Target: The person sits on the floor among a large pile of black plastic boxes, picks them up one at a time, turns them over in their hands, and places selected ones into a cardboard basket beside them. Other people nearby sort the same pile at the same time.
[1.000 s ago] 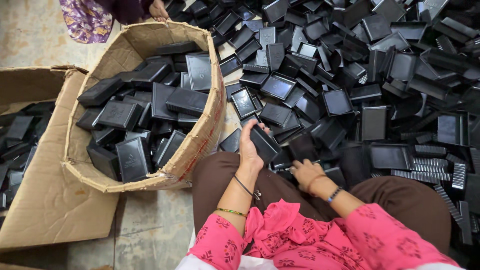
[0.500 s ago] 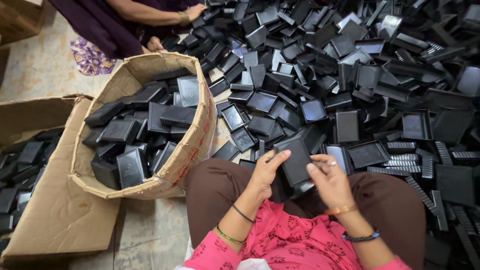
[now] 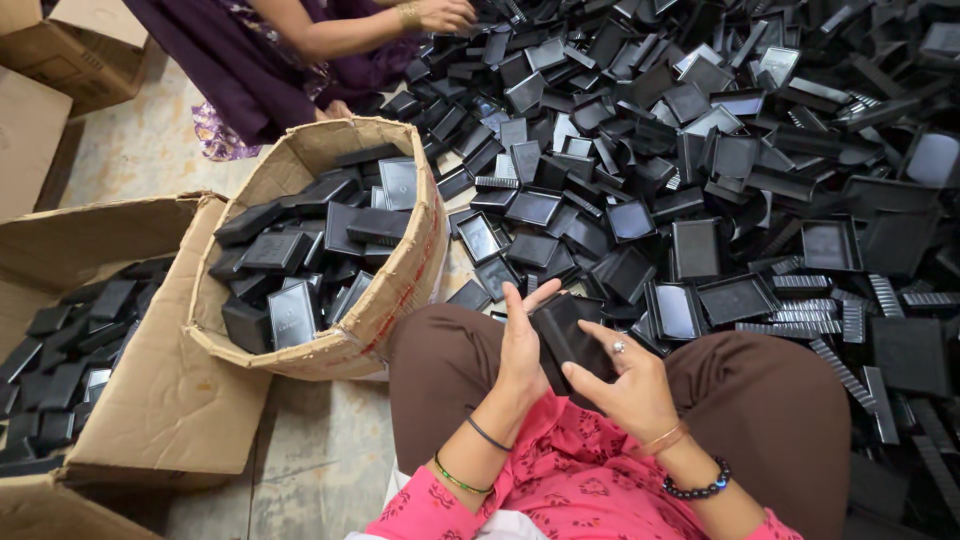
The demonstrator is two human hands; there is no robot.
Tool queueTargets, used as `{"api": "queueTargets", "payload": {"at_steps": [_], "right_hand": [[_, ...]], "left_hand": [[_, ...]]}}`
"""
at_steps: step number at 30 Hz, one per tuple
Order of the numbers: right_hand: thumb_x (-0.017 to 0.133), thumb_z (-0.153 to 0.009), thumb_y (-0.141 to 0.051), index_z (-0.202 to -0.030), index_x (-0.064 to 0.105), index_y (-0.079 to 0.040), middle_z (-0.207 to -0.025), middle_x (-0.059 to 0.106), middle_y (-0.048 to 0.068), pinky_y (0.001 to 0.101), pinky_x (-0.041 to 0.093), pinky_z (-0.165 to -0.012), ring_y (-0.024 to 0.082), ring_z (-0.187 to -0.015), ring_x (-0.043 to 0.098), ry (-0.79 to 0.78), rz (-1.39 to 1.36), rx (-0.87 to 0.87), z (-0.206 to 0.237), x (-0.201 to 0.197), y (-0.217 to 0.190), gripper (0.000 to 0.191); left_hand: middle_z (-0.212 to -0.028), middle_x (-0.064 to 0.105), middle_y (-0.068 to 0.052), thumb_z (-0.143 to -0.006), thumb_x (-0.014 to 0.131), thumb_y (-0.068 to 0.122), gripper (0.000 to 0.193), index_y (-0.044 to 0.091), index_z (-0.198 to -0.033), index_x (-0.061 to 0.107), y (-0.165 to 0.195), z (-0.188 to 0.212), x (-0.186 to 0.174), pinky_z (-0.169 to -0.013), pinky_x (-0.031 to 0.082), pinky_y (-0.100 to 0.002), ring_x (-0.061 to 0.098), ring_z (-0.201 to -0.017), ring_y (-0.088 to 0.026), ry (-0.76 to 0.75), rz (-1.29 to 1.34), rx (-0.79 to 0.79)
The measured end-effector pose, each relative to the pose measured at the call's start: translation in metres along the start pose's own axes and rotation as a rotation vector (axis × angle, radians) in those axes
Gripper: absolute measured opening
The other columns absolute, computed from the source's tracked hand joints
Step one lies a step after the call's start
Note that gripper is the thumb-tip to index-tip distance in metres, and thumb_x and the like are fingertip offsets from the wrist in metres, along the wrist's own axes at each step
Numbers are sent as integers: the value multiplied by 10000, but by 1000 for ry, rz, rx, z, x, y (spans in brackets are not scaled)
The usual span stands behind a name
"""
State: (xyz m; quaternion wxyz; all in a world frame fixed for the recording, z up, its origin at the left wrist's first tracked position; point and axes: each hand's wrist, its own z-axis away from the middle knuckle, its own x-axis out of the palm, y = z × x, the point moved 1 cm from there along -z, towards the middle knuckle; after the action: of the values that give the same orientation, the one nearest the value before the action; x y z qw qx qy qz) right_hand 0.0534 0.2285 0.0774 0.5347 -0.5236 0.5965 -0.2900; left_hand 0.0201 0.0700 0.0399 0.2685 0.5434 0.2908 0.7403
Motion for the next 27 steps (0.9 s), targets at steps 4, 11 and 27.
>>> {"api": "queueTargets", "payload": {"at_steps": [4, 11, 27], "right_hand": [[868, -726, -193, -1263, 684, 4, -1263, 706, 143, 331, 526, -978, 194, -1150, 684, -1, 120, -116, 7, 4, 2, 602], [666, -929, -110, -1431, 526, 9, -1380, 620, 80, 318, 499, -1009, 155, -1231, 602, -331, -685, 253, 3, 14, 37, 535], [779, -779, -303, -1133, 747, -66, -1147, 750, 175, 429, 564, -912, 337, -1079, 713, -396, 703, -11, -95, -11, 160, 428]], "left_hand": [[-1107, 695, -99, -994, 415, 672, 800, 0, -1398, 576, -7, 12, 9, -895, 562, -344, 677, -979, -191, -13, 97, 35], [-1360, 647, -120, -836, 690, -13, 661, -31, -1459, 469, 8, 46, 0, -1040, 518, -312, 644, -1210, -171, -132, 44, 248], [-1115, 665, -108, -1042, 532, 564, 505, 81, -1120, 652, 178, -56, -84, -993, 531, -386, 639, -1069, -252, -336, 365, 311]]}}
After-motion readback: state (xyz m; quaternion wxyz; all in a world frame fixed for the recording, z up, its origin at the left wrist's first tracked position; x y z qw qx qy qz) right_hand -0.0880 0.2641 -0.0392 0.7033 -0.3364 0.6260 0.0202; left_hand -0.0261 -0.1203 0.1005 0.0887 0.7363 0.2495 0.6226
